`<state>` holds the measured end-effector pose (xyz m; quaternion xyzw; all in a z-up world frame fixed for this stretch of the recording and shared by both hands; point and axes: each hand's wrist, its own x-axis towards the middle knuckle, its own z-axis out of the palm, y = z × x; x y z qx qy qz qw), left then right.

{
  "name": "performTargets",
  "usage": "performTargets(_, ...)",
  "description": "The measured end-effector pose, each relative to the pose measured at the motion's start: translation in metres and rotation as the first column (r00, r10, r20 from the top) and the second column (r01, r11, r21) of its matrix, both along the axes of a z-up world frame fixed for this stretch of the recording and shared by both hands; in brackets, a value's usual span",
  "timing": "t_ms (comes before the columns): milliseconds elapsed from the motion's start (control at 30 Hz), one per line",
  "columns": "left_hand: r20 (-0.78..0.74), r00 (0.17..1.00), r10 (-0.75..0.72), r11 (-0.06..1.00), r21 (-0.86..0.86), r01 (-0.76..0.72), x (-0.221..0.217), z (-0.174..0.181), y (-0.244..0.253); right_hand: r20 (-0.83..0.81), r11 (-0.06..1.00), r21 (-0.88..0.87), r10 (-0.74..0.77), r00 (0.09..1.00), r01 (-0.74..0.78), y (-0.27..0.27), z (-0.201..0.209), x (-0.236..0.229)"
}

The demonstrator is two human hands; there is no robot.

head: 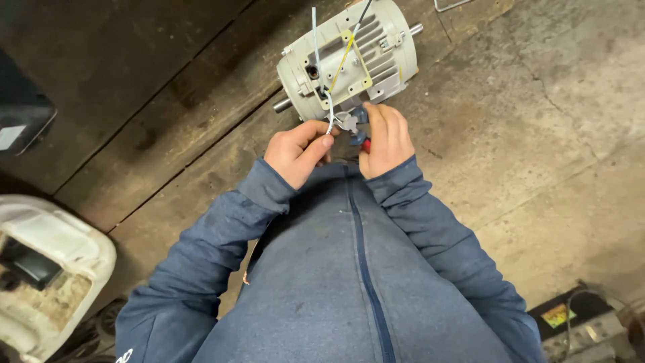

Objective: The person kneels on the workshop floor working on an electric motor, using combination pliers to strip insulation from the motor's lead wires and twist the bare conductor ends together. They reposition the motor on a cardboard pad and continue stripping and joining the wires throughout the clip.

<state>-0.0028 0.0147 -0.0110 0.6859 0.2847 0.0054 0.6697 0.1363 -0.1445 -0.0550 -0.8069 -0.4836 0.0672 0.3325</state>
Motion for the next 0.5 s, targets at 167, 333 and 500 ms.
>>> performTargets(167, 0.034, 0.998, -0.047, 0.998, -0.034, 0.048, -0.008, -0.005, 0.014, 0.026, 1.000, -0.011, -0.022, 0.999, 0.023, 0.014, 0.006, -0.006)
performTargets(333, 0.046, 0.994, -0.099, 0.995, -0.021, 0.100, -0.012, -0.004, 0.027, 0.038, 0.999, -0.028, -0.035, 0.999, 0.036, 0.021, 0.008, -0.014)
performTargets(500, 0.042, 0.979, -0.197, 0.978, 0.079, 0.193, -0.011, -0.005, 0.043, 0.158, 0.992, -0.087, -0.074, 0.985, 0.088, 0.024, 0.011, -0.014)
